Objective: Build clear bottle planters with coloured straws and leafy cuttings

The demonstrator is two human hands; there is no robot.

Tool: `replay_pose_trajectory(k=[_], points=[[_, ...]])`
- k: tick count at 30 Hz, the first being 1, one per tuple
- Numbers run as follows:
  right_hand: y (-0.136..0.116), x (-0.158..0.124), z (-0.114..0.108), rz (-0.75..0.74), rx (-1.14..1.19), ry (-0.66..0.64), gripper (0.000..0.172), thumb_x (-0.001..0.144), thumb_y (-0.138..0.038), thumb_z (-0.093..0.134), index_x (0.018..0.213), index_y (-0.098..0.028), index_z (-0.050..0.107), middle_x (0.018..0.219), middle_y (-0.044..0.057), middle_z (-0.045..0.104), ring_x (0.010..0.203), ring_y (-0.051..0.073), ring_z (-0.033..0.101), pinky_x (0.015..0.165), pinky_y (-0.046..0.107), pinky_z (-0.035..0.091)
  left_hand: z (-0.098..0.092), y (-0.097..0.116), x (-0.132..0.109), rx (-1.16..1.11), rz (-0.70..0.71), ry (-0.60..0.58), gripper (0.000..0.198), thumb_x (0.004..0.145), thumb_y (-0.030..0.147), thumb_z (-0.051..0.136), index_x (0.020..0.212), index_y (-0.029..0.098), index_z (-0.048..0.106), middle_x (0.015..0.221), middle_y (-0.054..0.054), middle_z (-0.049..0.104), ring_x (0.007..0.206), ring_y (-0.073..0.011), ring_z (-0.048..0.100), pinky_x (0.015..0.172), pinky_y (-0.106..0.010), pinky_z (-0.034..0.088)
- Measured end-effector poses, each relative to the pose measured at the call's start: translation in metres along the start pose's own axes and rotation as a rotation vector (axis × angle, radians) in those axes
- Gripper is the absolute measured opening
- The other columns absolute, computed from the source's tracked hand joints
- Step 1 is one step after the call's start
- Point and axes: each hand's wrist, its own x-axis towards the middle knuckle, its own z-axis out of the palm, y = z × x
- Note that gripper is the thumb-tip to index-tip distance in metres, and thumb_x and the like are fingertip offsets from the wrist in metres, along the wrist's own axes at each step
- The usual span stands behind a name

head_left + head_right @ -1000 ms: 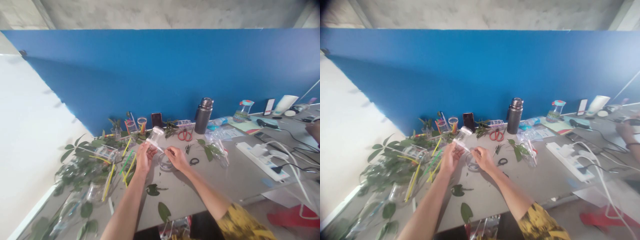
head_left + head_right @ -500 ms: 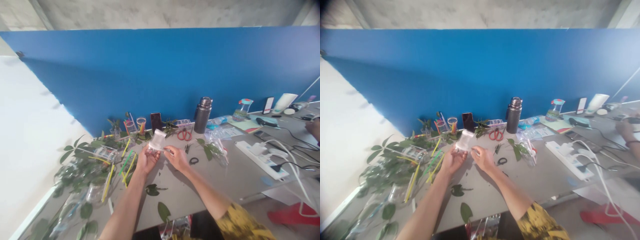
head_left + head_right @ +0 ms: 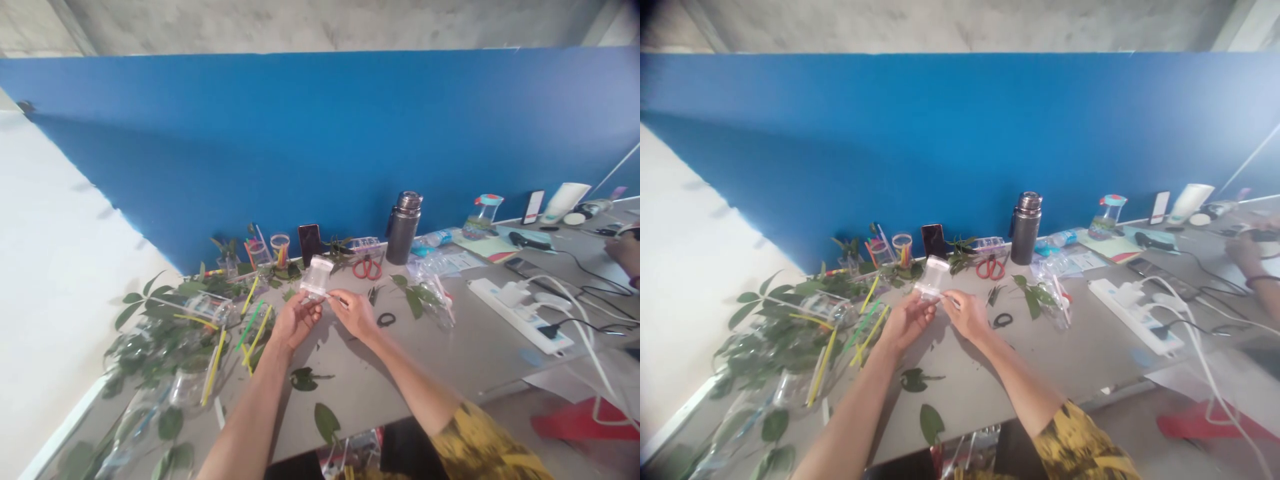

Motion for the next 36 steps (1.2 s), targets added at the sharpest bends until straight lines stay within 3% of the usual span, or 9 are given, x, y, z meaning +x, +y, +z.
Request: replay_pose_trajectory(k=[5, 9, 12, 14, 17, 21, 27, 32, 36], points=[[-0.001, -0.001, -0.001, 0.031, -0.026, 0.007, 0.039, 0.094, -0.048, 0.061, 0.121, -0.025, 0.076, 0.097, 0.005, 0.081, 0.089, 0.022, 0.075, 0.078, 0.027, 0.051, -0.002, 0.003, 0.002, -0.014, -0.049, -0.008, 0.036, 0.102, 0.039, 0.048, 0.086, 0.013, 0.067, 0.075, -0.014, 0.073, 0.054, -0.0172, 0.063, 0.056, -0.028, 0.053], [-0.001, 0.004, -0.009, 0.025, -0.028, -0.032, 0.037, 0.094, -0.048, 0.061, 0.118, -0.024, 0.077, 0.1, 0.005, 0.081, 0.089, 0.022, 0.074, 0.078, 0.027, 0.05, -0.002, 0.004, 0.001, -0.018, -0.049, -0.013, 0.046, 0.105, 0.042, 0.041, 0.084, 0.011, 0.068, 0.073, -0.013, 0.072, 0.054, -0.0173, 0.063, 0.056, -0.029, 0.053], [0.0, 0.008, -0.029, -0.005, -0.101, -0.043, 0.028, 0.095, -0.044, 0.061, 0.105, -0.024, 0.079, 0.102, 0.006, 0.081, 0.093, 0.021, 0.074, 0.079, 0.026, 0.048, -0.004, 0.006, 0.001, -0.042, -0.059, -0.035, 0.046, 0.103, 0.045, 0.046, 0.081, 0.012, 0.068, 0.073, -0.013, 0.072, 0.058, -0.0185, 0.064, 0.057, -0.029, 0.053], [0.002, 0.007, -0.048, 0.023, -0.247, -0.08, 0.024, 0.096, -0.038, 0.06, 0.094, -0.024, 0.079, 0.093, 0.006, 0.08, 0.086, 0.021, 0.073, 0.075, 0.027, 0.046, -0.005, 0.007, 0.001, -0.063, -0.064, -0.051, 0.045, 0.101, 0.047, 0.049, 0.079, 0.013, 0.068, 0.073, -0.013, 0.071, 0.062, -0.0201, 0.066, 0.059, -0.031, 0.054], [0.012, -0.005, -0.078, 0.09, -0.506, -0.202, 0.018, 0.093, -0.026, 0.061, 0.087, -0.023, 0.078, 0.089, 0.007, 0.079, 0.084, 0.022, 0.071, 0.072, 0.028, 0.043, -0.004, 0.008, 0.0, -0.086, -0.062, -0.067, 0.045, 0.1, 0.048, 0.051, 0.076, 0.013, 0.069, 0.069, -0.012, 0.07, 0.063, -0.0217, 0.066, 0.061, -0.034, 0.056], [0.036, -0.035, -0.102, 0.056, -0.691, -0.391, 0.012, 0.087, -0.019, 0.067, 0.094, -0.021, 0.077, 0.103, 0.01, 0.076, 0.103, 0.027, 0.069, 0.078, 0.03, 0.045, 0.0, 0.007, -0.002, -0.113, -0.096, -0.063, 0.045, 0.097, 0.048, 0.053, 0.078, 0.011, 0.071, 0.069, -0.012, 0.069, 0.064, -0.0223, 0.066, 0.064, -0.037, 0.058], [0.049, -0.053, -0.107, 0.038, -0.753, -0.404, 0.014, 0.091, -0.02, 0.067, 0.102, -0.02, 0.075, 0.114, 0.012, 0.072, 0.117, 0.029, 0.063, 0.086, 0.031, 0.048, 0.004, 0.007, -0.006, -0.065, -0.073, -0.061, 0.046, 0.096, 0.051, 0.055, 0.083, 0.011, 0.073, 0.066, -0.012, 0.068, 0.065, -0.0233, 0.067, 0.071, -0.042, 0.061], [0.036, -0.045, -0.104, 0.102, -0.847, -0.477, 0.018, 0.095, -0.014, 0.058, 0.098, -0.017, 0.075, 0.111, 0.016, 0.075, 0.109, 0.029, 0.069, 0.079, 0.031, 0.047, 0.002, 0.008, -0.004, 0.015, -0.003, -0.077, 0.042, 0.095, 0.05, 0.058, 0.083, 0.013, 0.073, 0.067, -0.01, 0.07, 0.068, -0.0236, 0.069, 0.076, -0.043, 0.061], [0.033, -0.042, -0.106, 0.108, -0.877, -0.45, 0.023, 0.096, -0.012, 0.053, 0.106, -0.015, 0.073, 0.108, 0.018, 0.077, 0.1, 0.029, 0.074, 0.076, 0.031, 0.046, 0.003, 0.005, -0.002, 0.079, 0.164, -0.039, 0.028, 0.088, 0.043, 0.071, 0.088, 0.015, 0.072, 0.072, -0.006, 0.072, 0.074, -0.0239, 0.072, 0.076, -0.04, 0.06]])
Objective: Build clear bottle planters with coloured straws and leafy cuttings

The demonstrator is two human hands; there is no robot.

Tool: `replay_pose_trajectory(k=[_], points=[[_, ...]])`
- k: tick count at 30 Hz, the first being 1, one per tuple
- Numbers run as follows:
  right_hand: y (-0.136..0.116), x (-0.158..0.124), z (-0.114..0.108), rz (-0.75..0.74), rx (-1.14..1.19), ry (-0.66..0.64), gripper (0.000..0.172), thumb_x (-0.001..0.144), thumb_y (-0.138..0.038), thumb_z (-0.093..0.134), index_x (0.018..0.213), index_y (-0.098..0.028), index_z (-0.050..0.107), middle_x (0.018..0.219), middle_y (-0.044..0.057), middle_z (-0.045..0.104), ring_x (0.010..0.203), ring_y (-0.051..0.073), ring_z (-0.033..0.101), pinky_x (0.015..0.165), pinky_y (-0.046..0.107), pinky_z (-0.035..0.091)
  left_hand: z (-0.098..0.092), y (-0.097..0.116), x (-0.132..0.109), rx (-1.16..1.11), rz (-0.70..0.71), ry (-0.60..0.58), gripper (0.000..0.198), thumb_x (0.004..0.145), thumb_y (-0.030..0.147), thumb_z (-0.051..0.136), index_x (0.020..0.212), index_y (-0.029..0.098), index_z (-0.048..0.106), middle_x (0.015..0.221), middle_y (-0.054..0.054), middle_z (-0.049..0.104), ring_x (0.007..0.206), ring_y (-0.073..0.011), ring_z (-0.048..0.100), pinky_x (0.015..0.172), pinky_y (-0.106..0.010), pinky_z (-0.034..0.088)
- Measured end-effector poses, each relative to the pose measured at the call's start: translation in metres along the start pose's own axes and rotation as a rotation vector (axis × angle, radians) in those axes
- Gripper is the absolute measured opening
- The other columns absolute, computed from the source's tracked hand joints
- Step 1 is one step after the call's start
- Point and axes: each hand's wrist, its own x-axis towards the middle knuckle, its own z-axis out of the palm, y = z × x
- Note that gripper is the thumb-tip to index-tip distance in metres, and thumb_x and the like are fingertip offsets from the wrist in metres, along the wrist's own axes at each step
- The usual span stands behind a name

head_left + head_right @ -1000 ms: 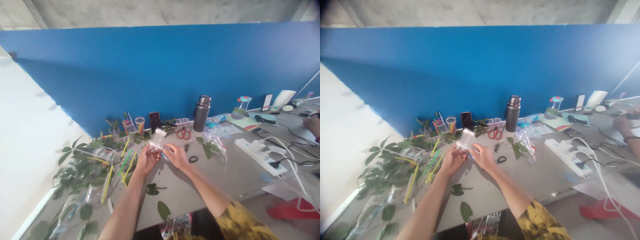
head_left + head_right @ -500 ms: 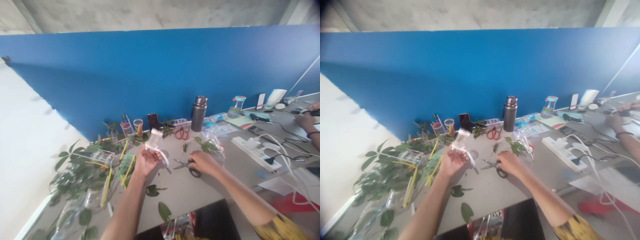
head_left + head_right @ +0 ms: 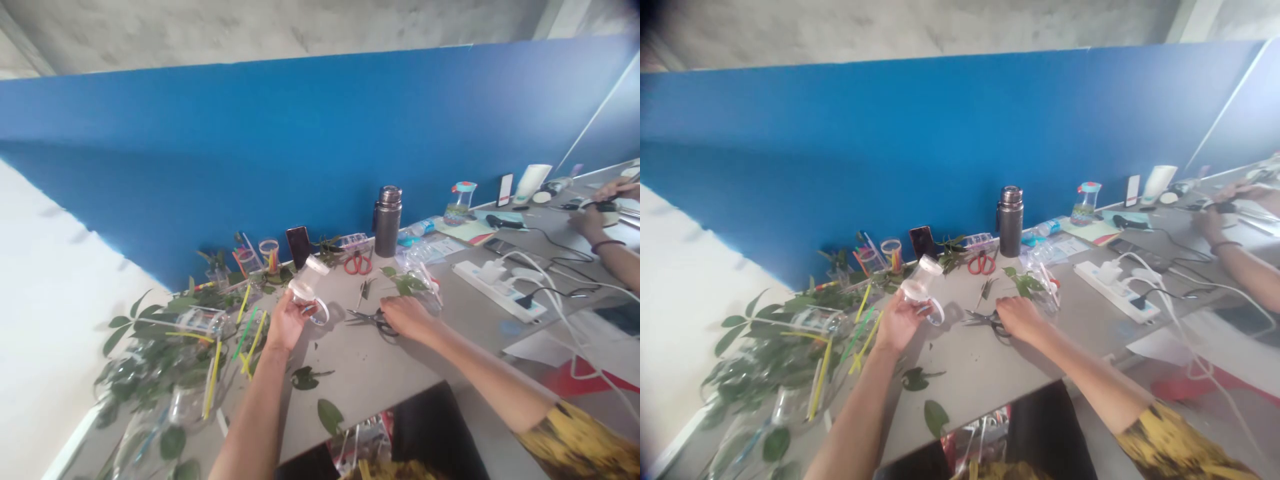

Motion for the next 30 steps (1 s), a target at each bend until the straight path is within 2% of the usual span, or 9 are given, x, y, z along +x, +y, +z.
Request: replay_pose_trajectory(k=[7, 9, 11, 13, 18, 21, 25, 28, 30], points=[[0.023, -0.004, -0.002, -0.019, 0.442, 0.011, 0.031, 0.102, -0.034, 0.046, 0.098, -0.019, 0.073, 0.096, 0.01, 0.078, 0.09, 0.025, 0.073, 0.076, 0.03, 0.046, 0.006, -0.003, -0.004, 0.12, 0.204, -0.017, 0.023, 0.082, 0.03, 0.077, 0.101, 0.019, 0.072, 0.096, -0.003, 0.075, 0.079, -0.0148, 0.068, 0.065, -0.025, 0.05], [0.029, -0.004, -0.003, -0.115, 0.579, -0.077, 0.03, 0.095, -0.04, 0.058, 0.108, -0.019, 0.074, 0.099, 0.008, 0.077, 0.09, 0.024, 0.072, 0.078, 0.029, 0.048, 0.007, -0.003, -0.004, 0.131, 0.227, -0.015, 0.027, 0.083, 0.033, 0.078, 0.105, 0.02, 0.071, 0.102, -0.004, 0.076, 0.085, -0.0164, 0.07, 0.069, -0.025, 0.051], [0.032, -0.003, -0.006, -0.187, 0.668, -0.135, 0.045, 0.082, -0.038, 0.072, 0.122, -0.018, 0.071, 0.104, 0.007, 0.076, 0.091, 0.023, 0.071, 0.079, 0.029, 0.05, 0.006, -0.002, -0.003, 0.13, 0.211, -0.025, 0.035, 0.082, 0.038, 0.079, 0.11, 0.021, 0.068, 0.104, -0.007, 0.077, 0.089, -0.0208, 0.073, 0.076, -0.03, 0.055], [0.033, -0.001, -0.012, -0.201, 0.686, -0.093, 0.057, 0.073, -0.037, 0.078, 0.125, -0.017, 0.069, 0.108, 0.008, 0.075, 0.092, 0.023, 0.07, 0.08, 0.029, 0.051, 0.006, -0.002, -0.004, 0.133, 0.185, -0.06, 0.046, 0.081, 0.045, 0.08, 0.116, 0.022, 0.063, 0.101, -0.009, 0.078, 0.084, -0.0241, 0.075, 0.078, -0.036, 0.057], [0.033, 0.007, -0.045, -0.213, 0.615, 0.083, 0.039, 0.078, -0.046, 0.076, 0.106, -0.02, 0.074, 0.096, 0.005, 0.075, 0.084, 0.022, 0.067, 0.077, 0.031, 0.05, 0.008, -0.003, -0.009, 0.181, 0.157, -0.163, 0.055, 0.086, 0.058, 0.073, 0.125, 0.022, 0.058, 0.098, -0.009, 0.077, 0.068, -0.0234, 0.075, 0.075, -0.041, 0.061], [0.031, 0.012, -0.068, -0.31, 0.631, 0.0, 0.041, 0.079, -0.05, 0.075, 0.109, -0.021, 0.075, 0.108, 0.006, 0.075, 0.089, 0.022, 0.069, 0.078, 0.028, 0.05, 0.009, -0.004, -0.01, 0.208, 0.153, -0.215, 0.055, 0.087, 0.06, 0.071, 0.125, 0.022, 0.06, 0.102, -0.009, 0.076, 0.064, -0.0219, 0.074, 0.072, -0.041, 0.063], [0.026, 0.017, -0.081, -0.394, 0.736, -0.157, 0.028, 0.088, -0.041, 0.061, 0.095, -0.02, 0.078, 0.092, 0.003, 0.076, 0.083, 0.02, 0.068, 0.076, 0.027, 0.05, 0.006, -0.005, -0.007, 0.18, 0.125, -0.222, 0.051, 0.087, 0.059, 0.072, 0.12, 0.021, 0.063, 0.1, -0.008, 0.075, 0.058, -0.0192, 0.072, 0.067, -0.038, 0.064], [0.023, 0.02, -0.081, -0.361, 0.803, -0.246, 0.029, 0.081, -0.033, 0.063, 0.103, -0.019, 0.075, 0.085, 0.002, 0.074, 0.078, 0.019, 0.067, 0.069, 0.026, 0.048, 0.003, -0.006, -0.006, 0.181, 0.105, -0.236, 0.051, 0.089, 0.06, 0.07, 0.121, 0.021, 0.062, 0.103, -0.008, 0.075, 0.058, -0.0176, 0.072, 0.071, -0.04, 0.065], [0.021, 0.021, -0.079, -0.298, 0.75, -0.21, 0.031, 0.076, -0.032, 0.068, 0.103, -0.018, 0.073, 0.083, 0.001, 0.073, 0.075, 0.018, 0.066, 0.066, 0.025, 0.045, 0.001, -0.005, -0.006, 0.193, 0.102, -0.257, 0.055, 0.089, 0.062, 0.07, 0.123, 0.021, 0.061, 0.106, -0.008, 0.075, 0.058, -0.0176, 0.072, 0.073, -0.043, 0.066]])
